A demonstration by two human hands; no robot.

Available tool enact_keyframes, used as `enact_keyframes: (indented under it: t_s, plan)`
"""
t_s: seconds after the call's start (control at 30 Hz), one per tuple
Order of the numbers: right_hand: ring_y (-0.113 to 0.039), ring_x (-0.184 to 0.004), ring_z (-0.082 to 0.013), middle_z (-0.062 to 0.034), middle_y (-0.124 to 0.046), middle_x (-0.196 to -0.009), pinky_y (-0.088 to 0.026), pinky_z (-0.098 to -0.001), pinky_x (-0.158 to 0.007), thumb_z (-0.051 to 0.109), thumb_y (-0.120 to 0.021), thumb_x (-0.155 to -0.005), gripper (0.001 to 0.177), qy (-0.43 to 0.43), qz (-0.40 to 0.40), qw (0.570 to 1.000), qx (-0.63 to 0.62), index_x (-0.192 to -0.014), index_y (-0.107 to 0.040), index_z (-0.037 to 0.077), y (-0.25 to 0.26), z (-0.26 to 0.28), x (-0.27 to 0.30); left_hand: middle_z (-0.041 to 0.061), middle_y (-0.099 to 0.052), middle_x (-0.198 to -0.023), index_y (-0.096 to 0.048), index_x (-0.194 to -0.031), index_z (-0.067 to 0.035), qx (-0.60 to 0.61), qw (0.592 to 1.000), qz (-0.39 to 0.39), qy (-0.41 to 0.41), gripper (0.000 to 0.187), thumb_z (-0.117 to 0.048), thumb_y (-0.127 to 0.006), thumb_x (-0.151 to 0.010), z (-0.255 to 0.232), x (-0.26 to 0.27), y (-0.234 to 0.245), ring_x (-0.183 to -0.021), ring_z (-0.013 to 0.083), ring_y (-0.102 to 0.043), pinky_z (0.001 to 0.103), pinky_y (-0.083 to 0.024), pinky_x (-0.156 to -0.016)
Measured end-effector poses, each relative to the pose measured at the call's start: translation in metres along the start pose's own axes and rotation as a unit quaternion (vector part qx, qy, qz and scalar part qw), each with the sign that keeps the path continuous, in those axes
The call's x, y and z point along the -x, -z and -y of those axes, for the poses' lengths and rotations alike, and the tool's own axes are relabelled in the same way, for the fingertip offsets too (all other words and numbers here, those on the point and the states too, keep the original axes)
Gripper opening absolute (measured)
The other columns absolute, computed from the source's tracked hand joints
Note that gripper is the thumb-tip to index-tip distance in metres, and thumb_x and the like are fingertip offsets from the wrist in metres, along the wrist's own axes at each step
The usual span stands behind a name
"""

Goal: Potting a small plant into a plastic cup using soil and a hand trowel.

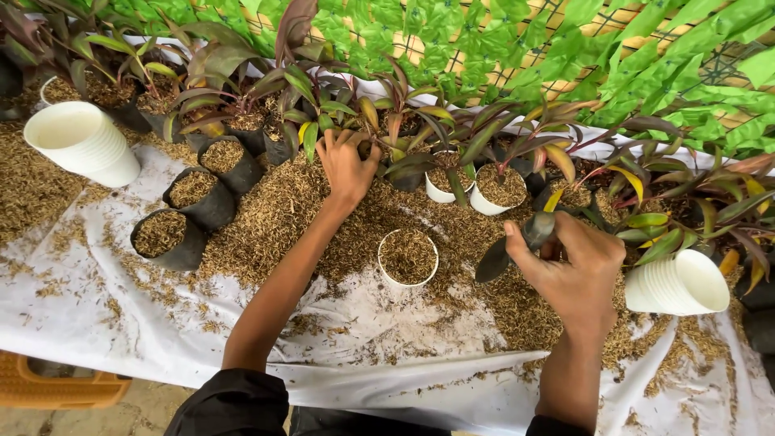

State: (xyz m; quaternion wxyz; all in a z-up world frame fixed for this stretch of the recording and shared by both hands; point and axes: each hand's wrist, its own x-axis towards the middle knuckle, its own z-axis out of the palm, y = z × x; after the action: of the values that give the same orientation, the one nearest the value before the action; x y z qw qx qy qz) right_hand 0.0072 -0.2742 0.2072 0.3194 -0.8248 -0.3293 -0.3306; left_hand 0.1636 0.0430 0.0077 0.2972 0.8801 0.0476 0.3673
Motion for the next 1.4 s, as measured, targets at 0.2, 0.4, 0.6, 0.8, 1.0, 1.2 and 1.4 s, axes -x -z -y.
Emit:
enact_keyframes:
  t_s: [0.2,0.4,0.6,0.8,1.0,1.2,1.4]
  plan:
    - [-0.046,-0.031,-0.0160,-0.0041,-0.053,-0.039,-0.039,-0.0273,-0.039,0.024,-0.083,-0.087,0.037,-0.060,0.122,0.983,0.122,-0.061,-0.063,0.007,0.000,0.002,-0.008,0.002,-0.063,-0.079,-0.075,-0.093,-0.011,0.109,0.992,-0.014,0.059,0.008,-0.013,-0.074,-0.085,-0.027,-0.015,0.036,-0.093,0.0203,-0.052,0.045,-0.036,-0.093]
    - [-0.053,-0.034,-0.0211,-0.0097,-0.057,-0.042,-0.048,-0.0315,-0.046,0.024,-0.078,-0.090,0.035,-0.094,0.176,0.975,0.100,-0.064,-0.066,0.004,0.005,0.020,-0.019,0.008,-0.069,-0.079,-0.077,-0.098,-0.011,0.380,0.910,0.021,0.165,0.008,-0.014,-0.072,-0.093,-0.014,-0.022,0.053,-0.072,0.0150,-0.064,0.037,-0.055,-0.070]
    - [-0.044,-0.033,-0.0208,-0.0105,-0.056,-0.043,-0.048,-0.0330,-0.047,0.022,-0.075,-0.089,0.025,-0.210,0.328,0.918,0.069,-0.077,-0.072,0.000,0.001,0.018,-0.031,0.021,-0.071,-0.095,-0.074,-0.106,-0.004,0.411,0.834,0.327,0.170,0.021,-0.006,-0.076,-0.085,-0.060,0.025,0.099,-0.062,0.0202,-0.070,0.027,-0.063,-0.052]
    - [-0.033,-0.027,-0.0177,-0.0124,-0.054,-0.041,-0.035,-0.0277,-0.038,0.010,-0.073,-0.091,0.018,-0.260,0.299,0.918,0.021,-0.083,-0.075,-0.006,-0.004,0.013,-0.040,0.018,-0.072,-0.106,-0.072,-0.109,-0.003,0.265,0.813,0.512,0.078,0.019,-0.002,-0.069,-0.091,-0.110,0.041,0.129,-0.097,0.0314,-0.070,0.046,-0.052,-0.097]
    - [-0.025,-0.026,-0.0135,-0.0119,-0.059,-0.046,-0.037,-0.0265,-0.037,0.008,-0.073,-0.093,0.012,-0.336,0.327,0.883,0.027,-0.093,-0.076,-0.004,-0.013,-0.001,-0.036,0.019,-0.073,-0.105,-0.072,-0.108,-0.001,0.237,0.814,0.524,0.079,0.018,0.000,-0.070,-0.090,-0.105,0.048,0.128,-0.096,0.0336,-0.070,0.047,-0.052,-0.099]
    - [-0.019,-0.041,-0.0109,-0.0039,-0.047,-0.045,-0.014,-0.0298,-0.041,0.023,-0.073,-0.091,0.019,-0.368,0.322,0.869,0.077,-0.102,-0.080,0.009,-0.015,-0.024,-0.030,0.008,-0.079,-0.092,-0.075,-0.087,-0.008,0.156,0.798,0.576,0.087,0.009,0.001,-0.072,-0.088,-0.125,0.015,0.146,-0.073,0.0155,-0.072,0.024,-0.064,-0.076]
    - [-0.025,-0.033,-0.0146,-0.0095,-0.044,-0.040,-0.022,-0.0308,-0.041,0.024,-0.069,-0.094,0.025,-0.437,0.395,0.801,0.102,-0.115,-0.076,0.015,-0.001,-0.021,-0.037,0.008,-0.078,-0.092,-0.076,-0.090,-0.006,0.096,0.798,0.592,0.053,0.003,-0.008,-0.077,-0.088,-0.134,0.011,0.134,-0.078,0.0195,-0.071,0.032,-0.061,-0.089]
